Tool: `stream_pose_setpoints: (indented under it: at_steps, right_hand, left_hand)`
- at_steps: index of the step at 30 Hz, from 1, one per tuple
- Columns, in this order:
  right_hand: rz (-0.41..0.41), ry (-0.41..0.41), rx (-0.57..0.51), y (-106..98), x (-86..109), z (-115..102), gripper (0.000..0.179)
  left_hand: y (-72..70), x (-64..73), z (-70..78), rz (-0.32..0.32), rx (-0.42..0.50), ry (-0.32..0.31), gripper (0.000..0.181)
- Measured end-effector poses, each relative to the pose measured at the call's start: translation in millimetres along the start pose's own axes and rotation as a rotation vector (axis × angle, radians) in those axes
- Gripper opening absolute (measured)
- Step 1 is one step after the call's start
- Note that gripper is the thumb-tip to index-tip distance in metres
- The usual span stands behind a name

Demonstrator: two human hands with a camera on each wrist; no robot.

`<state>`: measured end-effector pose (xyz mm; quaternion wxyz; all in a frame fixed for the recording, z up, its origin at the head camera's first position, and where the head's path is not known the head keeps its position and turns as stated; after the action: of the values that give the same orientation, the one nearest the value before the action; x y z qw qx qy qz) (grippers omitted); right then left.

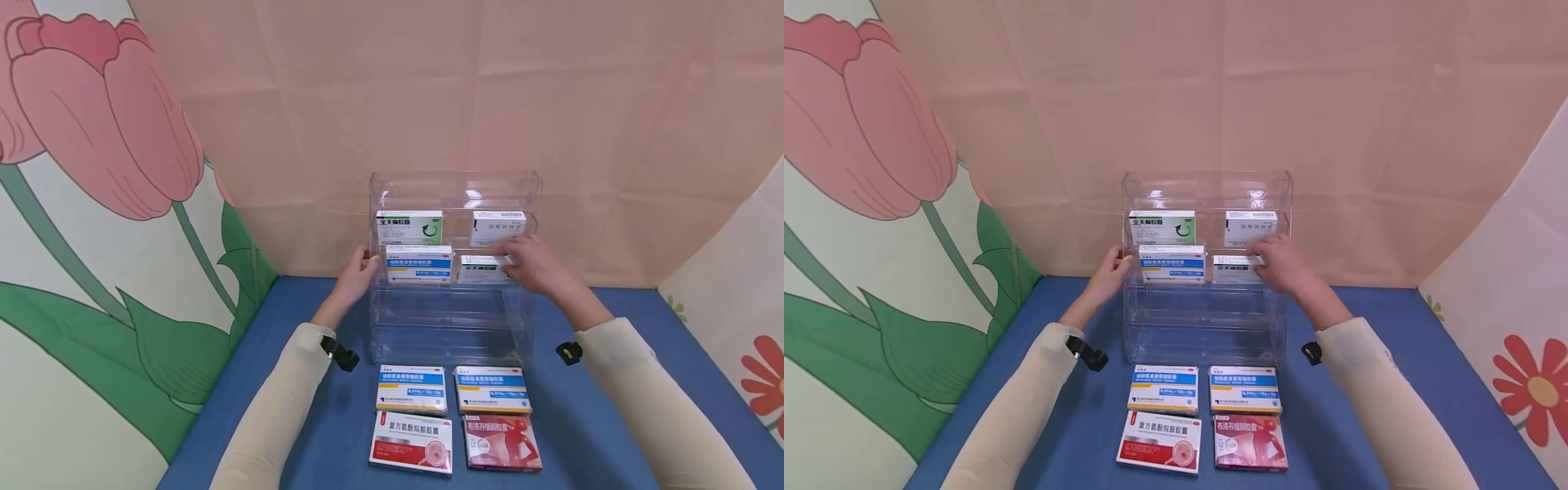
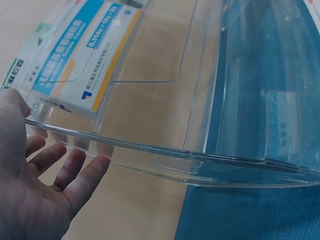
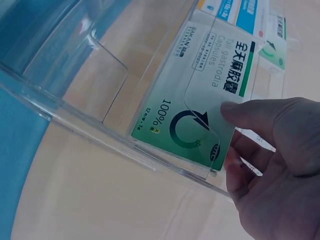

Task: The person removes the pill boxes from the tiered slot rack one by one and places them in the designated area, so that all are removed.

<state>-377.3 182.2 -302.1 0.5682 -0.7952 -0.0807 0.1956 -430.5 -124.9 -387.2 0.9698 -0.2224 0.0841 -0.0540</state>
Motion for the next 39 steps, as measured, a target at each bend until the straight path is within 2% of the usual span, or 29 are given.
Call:
stream_pose_setpoints:
  at_steps: [7,12,19,32,39]
  right_hand:
    - [0.034,0.039,0.039,-3.0,-0.4,-0.6,0.033]
    - [0.058,0.000,0.031,-14.6,3.1,-5.0,0.033]
    - [0.095,-0.053,-0.056,-34.8,9.3,-10.6,0.036]
    - [0.107,-0.051,-0.096,-53.0,18.0,-10.7,0.046]
    - [0.147,-0.111,-0.133,-71.0,28.2,-9.9,0.040]
  left_hand:
    - [0.7,-1.4,-1.6,-0.004,0.016,-0.008,0.047]
    - [1.3,-0.2,-2.4,-0.012,0.023,-0.009,0.050]
    - [2.0,0.0,-4.1,-0.027,0.033,-0.014,0.052]
    - [0.3,0.4,-3.3,-0.019,-0.001,-0.030,0.050]
    - [-0.4,-2.7,-1.4,-0.011,0.002,-0.020,0.048]
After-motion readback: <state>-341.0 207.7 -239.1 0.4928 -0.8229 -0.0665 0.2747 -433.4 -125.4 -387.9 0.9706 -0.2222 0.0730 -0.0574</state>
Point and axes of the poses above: each hand's wrist, its own x-axis away from the middle knuckle, its own y-axis out of the palm, z = x × y, the point moved 10 cm from there along -x, towards the middle knuckle, and after that the axes turned 1 degree about -y, right-handed, at the moved point
